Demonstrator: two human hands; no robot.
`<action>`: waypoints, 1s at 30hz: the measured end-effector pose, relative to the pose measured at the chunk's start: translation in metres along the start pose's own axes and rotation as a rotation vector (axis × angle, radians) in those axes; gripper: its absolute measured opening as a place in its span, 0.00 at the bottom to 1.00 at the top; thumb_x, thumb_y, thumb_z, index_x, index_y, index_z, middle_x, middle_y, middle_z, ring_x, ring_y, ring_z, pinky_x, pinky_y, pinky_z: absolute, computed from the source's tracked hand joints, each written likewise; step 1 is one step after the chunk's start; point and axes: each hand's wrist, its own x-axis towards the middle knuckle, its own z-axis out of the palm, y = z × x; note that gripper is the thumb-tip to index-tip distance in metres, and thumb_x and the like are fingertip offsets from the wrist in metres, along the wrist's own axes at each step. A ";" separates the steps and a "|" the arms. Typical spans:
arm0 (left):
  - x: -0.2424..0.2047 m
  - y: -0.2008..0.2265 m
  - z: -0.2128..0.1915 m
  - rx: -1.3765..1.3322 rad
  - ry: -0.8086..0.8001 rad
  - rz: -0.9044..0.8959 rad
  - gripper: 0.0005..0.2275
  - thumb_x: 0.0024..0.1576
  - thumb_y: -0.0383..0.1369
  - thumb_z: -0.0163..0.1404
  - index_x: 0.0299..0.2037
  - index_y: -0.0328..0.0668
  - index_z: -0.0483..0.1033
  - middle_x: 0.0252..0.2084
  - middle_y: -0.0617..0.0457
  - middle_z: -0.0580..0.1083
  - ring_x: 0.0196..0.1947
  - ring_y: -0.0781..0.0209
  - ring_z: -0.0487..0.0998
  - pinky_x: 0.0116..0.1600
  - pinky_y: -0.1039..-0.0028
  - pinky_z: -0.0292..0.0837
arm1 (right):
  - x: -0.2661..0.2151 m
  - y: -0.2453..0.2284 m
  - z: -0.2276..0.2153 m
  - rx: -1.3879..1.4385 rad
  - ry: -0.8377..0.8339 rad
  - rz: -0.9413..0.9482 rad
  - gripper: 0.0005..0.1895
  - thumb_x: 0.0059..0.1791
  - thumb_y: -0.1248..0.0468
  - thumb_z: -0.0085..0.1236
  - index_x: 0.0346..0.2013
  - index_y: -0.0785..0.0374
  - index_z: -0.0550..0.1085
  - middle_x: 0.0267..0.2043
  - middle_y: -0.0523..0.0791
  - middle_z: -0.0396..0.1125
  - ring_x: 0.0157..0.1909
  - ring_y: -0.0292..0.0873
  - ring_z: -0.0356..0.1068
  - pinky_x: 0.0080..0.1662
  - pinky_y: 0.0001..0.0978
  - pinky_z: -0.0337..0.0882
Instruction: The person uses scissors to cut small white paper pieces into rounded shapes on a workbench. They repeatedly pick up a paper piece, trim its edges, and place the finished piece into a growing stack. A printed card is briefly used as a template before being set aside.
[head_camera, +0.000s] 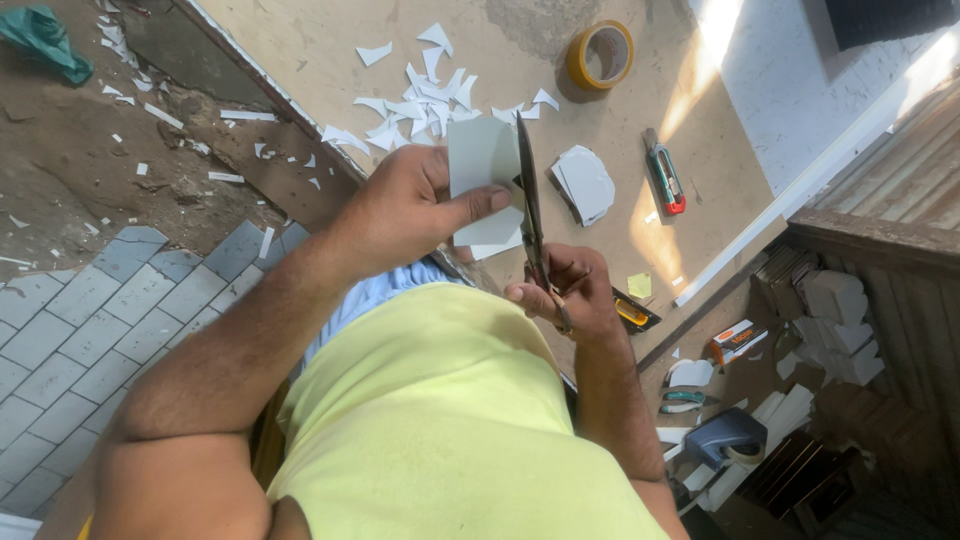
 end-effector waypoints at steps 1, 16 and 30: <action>0.004 -0.004 -0.001 0.013 -0.007 -0.015 0.13 0.61 0.37 0.54 0.47 0.32 0.79 0.34 0.49 0.82 0.30 0.67 0.84 0.31 0.76 0.84 | 0.002 0.003 -0.004 -0.061 -0.015 -0.025 0.17 0.47 0.60 0.74 0.29 0.64 0.72 0.24 0.38 0.67 0.28 0.30 0.65 0.32 0.23 0.63; 0.045 -0.135 -0.016 -0.238 0.241 -0.187 0.12 0.60 0.35 0.48 0.40 0.32 0.80 0.36 0.53 0.79 0.34 0.70 0.77 0.44 0.77 0.75 | -0.091 0.138 -0.024 -1.074 0.546 0.762 0.22 0.44 0.45 0.70 0.30 0.63 0.79 0.30 0.47 0.74 0.32 0.43 0.73 0.37 0.38 0.71; 0.075 -0.127 0.077 0.019 -0.078 -0.034 0.14 0.58 0.38 0.58 0.50 0.39 0.80 0.36 0.56 0.80 0.36 0.71 0.76 0.44 0.76 0.75 | -0.012 0.082 -0.040 0.143 0.622 -0.108 0.24 0.55 0.66 0.61 0.63 0.71 0.66 0.48 0.48 0.72 0.44 0.39 0.74 0.42 0.30 0.77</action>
